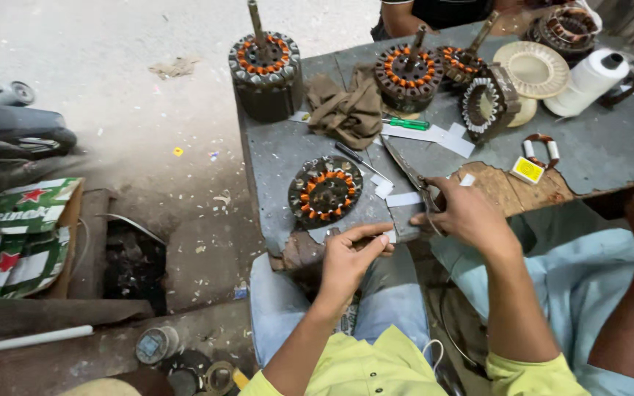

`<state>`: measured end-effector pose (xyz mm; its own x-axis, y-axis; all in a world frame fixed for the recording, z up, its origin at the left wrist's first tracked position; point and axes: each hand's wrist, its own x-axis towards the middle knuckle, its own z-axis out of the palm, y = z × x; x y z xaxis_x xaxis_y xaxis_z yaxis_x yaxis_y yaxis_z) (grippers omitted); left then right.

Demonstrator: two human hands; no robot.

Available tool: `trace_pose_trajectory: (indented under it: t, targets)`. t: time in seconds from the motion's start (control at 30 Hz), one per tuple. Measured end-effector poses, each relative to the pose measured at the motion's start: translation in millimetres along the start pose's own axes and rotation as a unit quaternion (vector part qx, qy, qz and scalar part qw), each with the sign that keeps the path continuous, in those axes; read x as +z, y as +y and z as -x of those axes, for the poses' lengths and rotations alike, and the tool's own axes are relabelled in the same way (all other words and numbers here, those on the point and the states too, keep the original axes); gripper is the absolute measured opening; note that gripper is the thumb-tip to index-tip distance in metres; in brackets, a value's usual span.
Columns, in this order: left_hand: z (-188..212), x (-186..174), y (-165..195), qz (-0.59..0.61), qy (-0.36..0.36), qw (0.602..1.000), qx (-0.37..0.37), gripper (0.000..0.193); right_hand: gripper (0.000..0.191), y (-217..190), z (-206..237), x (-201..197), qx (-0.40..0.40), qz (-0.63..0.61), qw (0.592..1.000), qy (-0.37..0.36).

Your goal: The person cuts small strips of white material with scissors and places them into slots on a cylindrical motor stator. They repeat this process for multiple stators, handling each one individually and arranging the strips around the circumference.

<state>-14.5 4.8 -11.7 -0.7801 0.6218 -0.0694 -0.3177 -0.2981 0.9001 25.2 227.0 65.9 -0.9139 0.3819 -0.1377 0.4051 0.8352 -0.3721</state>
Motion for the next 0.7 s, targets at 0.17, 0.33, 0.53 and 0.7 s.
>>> trace_pose_trajectory:
  t: [0.17, 0.33, 0.53, 0.7]
  targets:
    - [3.5, -2.8, 4.6, 0.062, 0.017, 0.998, -0.009, 0.031, 0.065, 9.5, -1.0, 6.2, -0.145, -0.061, 0.986, 0.052]
    - [2.3, 2.6, -4.4, 0.098, 0.020, 0.995, -0.006, 0.033, 0.031, 0.8, 32.0, 42.4, -0.150, -0.152, 0.967, 0.141]
    - [17.3, 16.9, 8.3, 0.047, 0.009, 0.999, 0.021, 0.034, 0.017, -4.6, 60.8, 84.6, -0.102, -0.471, 0.864, 0.148]
    - [14.9, -1.5, 56.9, -0.511, 0.218, 0.738, 0.383, 0.046, 0.017, 1.8, 54.5, 89.1, -0.045, -0.530, 0.833, 0.149]
